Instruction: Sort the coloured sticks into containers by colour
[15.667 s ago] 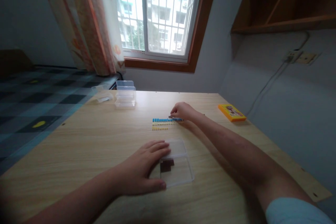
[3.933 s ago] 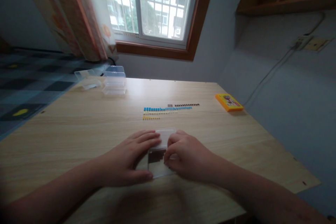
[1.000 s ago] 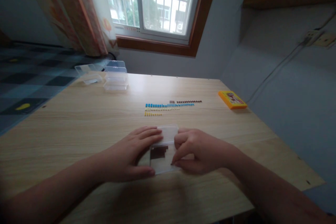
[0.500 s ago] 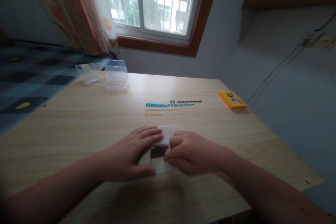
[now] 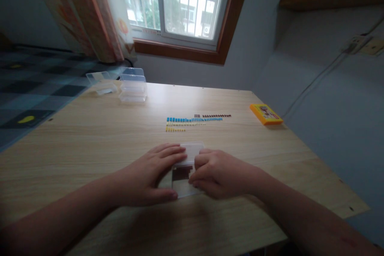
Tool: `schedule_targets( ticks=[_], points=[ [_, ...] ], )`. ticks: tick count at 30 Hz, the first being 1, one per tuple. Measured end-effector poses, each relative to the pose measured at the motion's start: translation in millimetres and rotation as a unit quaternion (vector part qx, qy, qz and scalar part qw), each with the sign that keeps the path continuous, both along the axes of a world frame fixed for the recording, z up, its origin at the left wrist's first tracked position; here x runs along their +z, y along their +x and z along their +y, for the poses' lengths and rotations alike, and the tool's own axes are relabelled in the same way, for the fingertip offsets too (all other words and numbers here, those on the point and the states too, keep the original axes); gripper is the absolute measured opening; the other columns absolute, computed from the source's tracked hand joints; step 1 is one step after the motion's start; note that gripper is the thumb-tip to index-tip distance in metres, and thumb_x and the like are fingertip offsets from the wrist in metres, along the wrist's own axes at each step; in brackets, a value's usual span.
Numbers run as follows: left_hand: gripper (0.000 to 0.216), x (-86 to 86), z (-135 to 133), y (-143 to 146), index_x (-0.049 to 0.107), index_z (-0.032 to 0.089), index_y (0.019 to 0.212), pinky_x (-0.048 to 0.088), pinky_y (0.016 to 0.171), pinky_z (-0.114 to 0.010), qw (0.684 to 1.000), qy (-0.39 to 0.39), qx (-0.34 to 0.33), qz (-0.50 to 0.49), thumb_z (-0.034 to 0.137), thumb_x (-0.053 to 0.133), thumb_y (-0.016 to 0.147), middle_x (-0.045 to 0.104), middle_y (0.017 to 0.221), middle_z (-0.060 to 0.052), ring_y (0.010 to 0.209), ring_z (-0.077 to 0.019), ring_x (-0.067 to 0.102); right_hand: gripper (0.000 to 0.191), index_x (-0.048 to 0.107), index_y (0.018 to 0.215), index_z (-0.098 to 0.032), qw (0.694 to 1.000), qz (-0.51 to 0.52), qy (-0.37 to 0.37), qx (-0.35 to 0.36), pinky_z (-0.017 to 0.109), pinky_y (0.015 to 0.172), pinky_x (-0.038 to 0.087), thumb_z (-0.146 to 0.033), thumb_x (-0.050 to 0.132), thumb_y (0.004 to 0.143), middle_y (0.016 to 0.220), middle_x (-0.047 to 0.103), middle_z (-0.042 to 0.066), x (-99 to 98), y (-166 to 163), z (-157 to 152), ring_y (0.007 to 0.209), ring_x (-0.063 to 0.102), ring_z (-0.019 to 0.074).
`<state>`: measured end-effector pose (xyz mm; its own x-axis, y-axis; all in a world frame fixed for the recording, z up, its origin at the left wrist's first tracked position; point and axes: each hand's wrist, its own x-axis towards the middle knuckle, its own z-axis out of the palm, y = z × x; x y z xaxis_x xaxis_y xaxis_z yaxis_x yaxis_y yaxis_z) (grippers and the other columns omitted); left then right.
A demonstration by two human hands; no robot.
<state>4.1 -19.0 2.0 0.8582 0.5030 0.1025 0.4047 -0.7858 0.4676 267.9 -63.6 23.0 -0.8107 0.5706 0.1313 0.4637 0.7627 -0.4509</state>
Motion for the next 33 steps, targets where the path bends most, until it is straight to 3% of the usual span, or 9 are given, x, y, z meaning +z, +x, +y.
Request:
schedule_targets(
  ticks=[18, 28, 33],
  points=[
    [0.088, 2.6, 0, 1, 0.053, 0.016, 0.150, 0.029, 0.124, -0.059, 0.999, -0.001, 0.007, 0.032, 0.062, 0.079, 0.080, 0.048, 0.158, -0.018, 0.148, -0.0404, 0.040, 0.023, 0.075, 0.102, -0.018, 1.000, -0.010, 0.005, 0.000, 0.032, 0.080, 0.043, -0.024, 0.053, 0.102, 0.082, 0.065, 0.004, -0.9, -1, 0, 0.078, 0.058, 0.0162],
    [0.086, 1.1, 0, 0, 0.053, 0.016, 0.149, 0.032, 0.124, -0.057, 1.000, 0.008, -0.001, 0.022, 0.061, 0.079, 0.080, 0.049, 0.157, -0.018, 0.147, -0.0389, 0.042, 0.025, 0.080, 0.094, -0.020, 0.999, 0.031, -0.020, 0.018, 0.030, 0.070, 0.041, -0.015, 0.060, 0.081, 0.078, 0.059, 0.003, 4.4, 13, 1, 0.072, 0.053, 0.0153],
    [0.085, 1.4, 0, 0, 0.053, 0.017, 0.149, 0.033, 0.123, -0.057, 1.000, 0.013, 0.001, 0.020, 0.061, 0.079, 0.081, 0.049, 0.157, -0.018, 0.147, -0.0382, 0.042, 0.027, 0.082, 0.096, -0.021, 1.000, 0.009, -0.010, 0.011, 0.029, 0.069, 0.040, -0.016, 0.060, 0.081, 0.078, 0.059, 0.002, 3.4, 11, 2, 0.070, 0.051, 0.0146]
  ],
)
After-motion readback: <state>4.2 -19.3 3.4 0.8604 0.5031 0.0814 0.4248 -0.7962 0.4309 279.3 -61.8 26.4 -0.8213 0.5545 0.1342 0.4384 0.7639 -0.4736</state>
